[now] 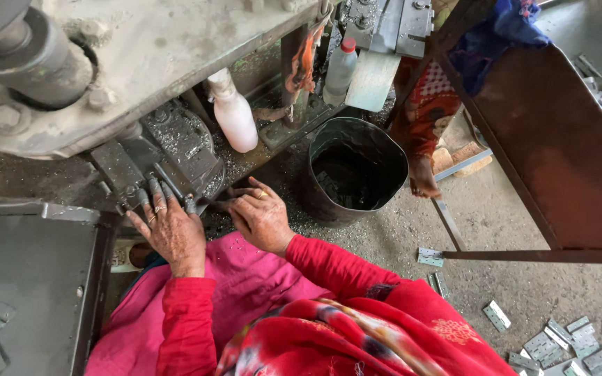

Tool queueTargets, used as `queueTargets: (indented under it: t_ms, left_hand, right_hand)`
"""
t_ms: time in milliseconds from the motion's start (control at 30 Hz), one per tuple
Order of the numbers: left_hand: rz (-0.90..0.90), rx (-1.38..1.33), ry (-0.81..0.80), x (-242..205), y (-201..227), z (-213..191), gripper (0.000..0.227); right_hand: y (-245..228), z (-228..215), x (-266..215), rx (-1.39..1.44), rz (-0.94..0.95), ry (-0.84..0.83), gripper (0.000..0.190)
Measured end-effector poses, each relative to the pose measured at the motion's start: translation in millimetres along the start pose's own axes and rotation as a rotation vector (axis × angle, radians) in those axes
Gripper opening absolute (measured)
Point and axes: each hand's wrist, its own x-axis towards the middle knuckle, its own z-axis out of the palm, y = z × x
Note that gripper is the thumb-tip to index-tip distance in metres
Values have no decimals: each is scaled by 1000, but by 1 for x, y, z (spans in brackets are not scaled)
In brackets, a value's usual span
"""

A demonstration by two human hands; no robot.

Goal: The person operates a press machine to process metal brackets. They pick up brackets from a pile, place them under the press, activate the machine, and then remove the processed brackets.

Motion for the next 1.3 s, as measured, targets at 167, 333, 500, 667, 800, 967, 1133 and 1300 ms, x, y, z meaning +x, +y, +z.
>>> queueTargets:
  t_ms: [167,333,500,667,800,967,1133,1300]
  left_hand:
    - [11,-34,-13,-2,-3,0,78]
    - [10,-29,4,-2,-7,5,73]
    - [19,-39,40,-4,-8,9,73]
    - [18,-39,29,-5,-11,11,58]
    - [37,-58,91,-6,-11,14,53]
    - [34,-61,114,-7,-13,22,48]
    - [44,-64,135,-7,-14,15,53]
    - [23,-66,73,-3,-10,6,62]
  right_hand:
    - [-3,0,1,-35,23,-2,18]
    - [-6,2,1,-68,53,0,16]
    - [-9,0,1,-79,66,4,14]
    - [-16,-1,4,-146,59,1,10]
    - [-18,-5,8,-258,130,-159,12]
    - [-13,-1,13,-343,191,-333,21]
    - [-16,2,17,-416,226,-433,31]
    - [-19,-2,19,-434,236,-479,32]
